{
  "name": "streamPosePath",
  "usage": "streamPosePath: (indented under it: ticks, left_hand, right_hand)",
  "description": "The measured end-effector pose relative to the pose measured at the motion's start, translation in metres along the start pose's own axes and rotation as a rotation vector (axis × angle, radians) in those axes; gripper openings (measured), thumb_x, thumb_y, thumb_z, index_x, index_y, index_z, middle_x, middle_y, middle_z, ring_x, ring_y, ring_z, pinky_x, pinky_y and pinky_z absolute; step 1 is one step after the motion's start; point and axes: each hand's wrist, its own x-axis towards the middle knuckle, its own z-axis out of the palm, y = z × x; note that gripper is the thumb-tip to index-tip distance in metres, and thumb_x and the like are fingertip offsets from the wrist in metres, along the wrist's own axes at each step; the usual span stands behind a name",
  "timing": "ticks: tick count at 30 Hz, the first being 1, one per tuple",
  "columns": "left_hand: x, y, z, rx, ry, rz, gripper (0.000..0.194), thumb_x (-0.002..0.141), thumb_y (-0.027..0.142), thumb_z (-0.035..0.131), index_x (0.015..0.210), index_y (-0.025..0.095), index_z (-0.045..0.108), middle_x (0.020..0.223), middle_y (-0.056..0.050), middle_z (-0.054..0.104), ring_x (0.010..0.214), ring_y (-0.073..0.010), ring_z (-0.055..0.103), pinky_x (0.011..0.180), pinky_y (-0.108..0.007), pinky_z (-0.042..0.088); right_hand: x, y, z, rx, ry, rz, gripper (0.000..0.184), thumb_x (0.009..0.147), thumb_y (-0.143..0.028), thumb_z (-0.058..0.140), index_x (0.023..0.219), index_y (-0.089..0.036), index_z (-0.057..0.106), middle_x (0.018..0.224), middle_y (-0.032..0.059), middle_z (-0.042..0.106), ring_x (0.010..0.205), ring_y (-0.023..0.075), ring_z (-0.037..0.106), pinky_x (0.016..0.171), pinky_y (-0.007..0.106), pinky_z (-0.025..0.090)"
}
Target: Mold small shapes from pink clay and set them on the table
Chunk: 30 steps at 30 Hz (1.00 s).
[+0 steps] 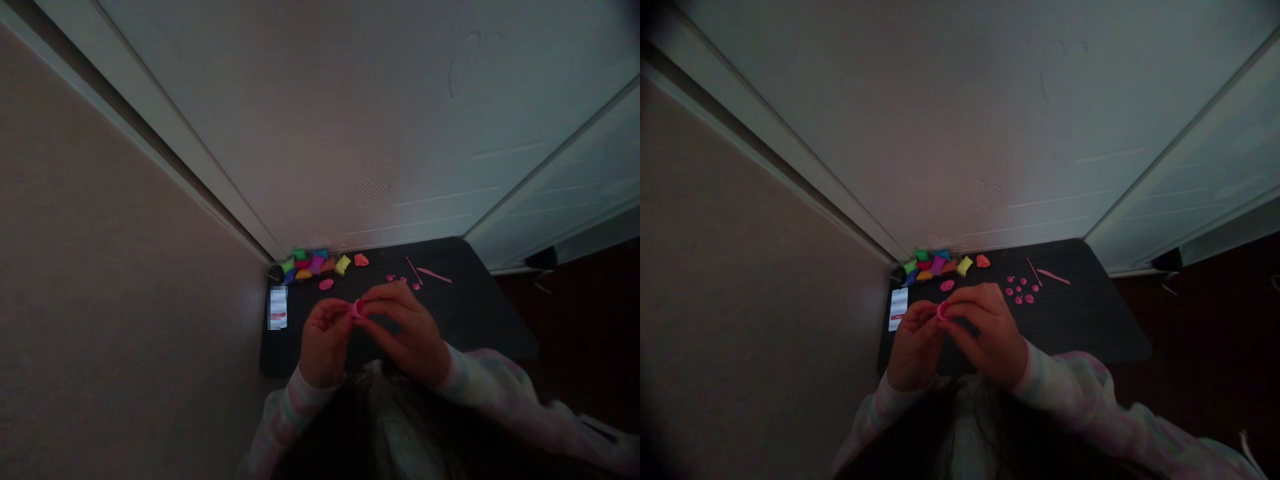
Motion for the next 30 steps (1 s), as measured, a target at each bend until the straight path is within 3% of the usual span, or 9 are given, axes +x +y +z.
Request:
streamPosePath:
  ticks: [6, 11, 14, 21, 25, 30]
  left_hand:
    - [0.0012, 0.0003, 0.0002, -0.025, -0.022, 0.028, 0.022, 0.049, 0.012, 0.076, 0.067, 0.019, 0.065, 0.065, 0.003, 0.069, 0.061, -0.0061, 0.061, 0.06, -0.014, 0.048]
    - [-0.0005, -0.0006, 0.0016, -0.004, -0.049, 0.051, 0.02, 0.051, 0.01, 0.075, 0.065, 0.02, 0.065, 0.063, 0.004, 0.068, 0.058, -0.0054, 0.06, 0.056, -0.013, 0.047]
    - [0.0, -0.0015, 0.0002, -0.002, -0.044, 0.065, 0.02, 0.05, 0.01, 0.076, 0.065, 0.019, 0.065, 0.063, 0.003, 0.068, 0.06, -0.0056, 0.061, 0.058, -0.013, 0.047]
    - [0.0021, -0.0014, -0.0011, -0.014, -0.062, 0.091, 0.021, 0.051, 0.01, 0.075, 0.066, 0.02, 0.066, 0.065, 0.004, 0.069, 0.061, -0.0052, 0.061, 0.059, -0.012, 0.048]
    - [-0.0005, -0.0024, -0.0026, 0.091, -0.048, 0.164, 0.019, 0.053, 0.008, 0.073, 0.066, 0.02, 0.066, 0.065, 0.004, 0.069, 0.06, -0.0058, 0.062, 0.057, -0.012, 0.048]
    - [-0.0013, -0.0032, -0.0068, 0.193, -0.022, 0.275, 0.021, 0.055, 0.006, 0.071, 0.069, 0.02, 0.066, 0.068, 0.003, 0.069, 0.063, -0.0066, 0.063, 0.06, -0.013, 0.05]
  right_hand:
    - [-0.0019, -0.0004, -0.0022, 0.024, -0.051, -0.003, 0.017, 0.076, -0.009, 0.051, 0.087, -0.019, 0.06, 0.085, 0.0055, 0.061, 0.081, 0.0177, 0.056, 0.071, 0.034, 0.045]
    - [-0.001, -0.0013, -0.0009, -0.003, -0.019, 0.004, 0.007, 0.071, -0.02, 0.062, 0.078, -0.018, 0.06, 0.082, 0.005, 0.061, 0.078, 0.018, 0.057, 0.071, 0.034, 0.044]
    - [-0.0009, -0.0006, 0.0002, -0.02, -0.007, -0.003, 0.002, 0.075, -0.018, 0.059, 0.077, -0.018, 0.059, 0.079, 0.0038, 0.061, 0.076, 0.0163, 0.057, 0.07, 0.033, 0.044]
    - [-0.0004, -0.0027, -0.0027, 0.013, -0.06, -0.006, 0.014, 0.074, -0.01, 0.053, 0.085, -0.017, 0.06, 0.085, 0.0063, 0.061, 0.081, 0.0178, 0.055, 0.072, 0.035, 0.043]
    - [0.0001, -0.0019, -0.0012, -0.023, -0.026, 0.014, 0.006, 0.071, -0.02, 0.061, 0.077, -0.018, 0.059, 0.082, 0.0054, 0.06, 0.078, 0.0183, 0.056, 0.072, 0.035, 0.043]
    - [-0.0018, 0.0023, 0.0003, 0.012, -0.034, 0.023, 0.005, 0.077, -0.016, 0.056, 0.08, -0.019, 0.058, 0.081, 0.0042, 0.06, 0.077, 0.0164, 0.056, 0.069, 0.033, 0.044]
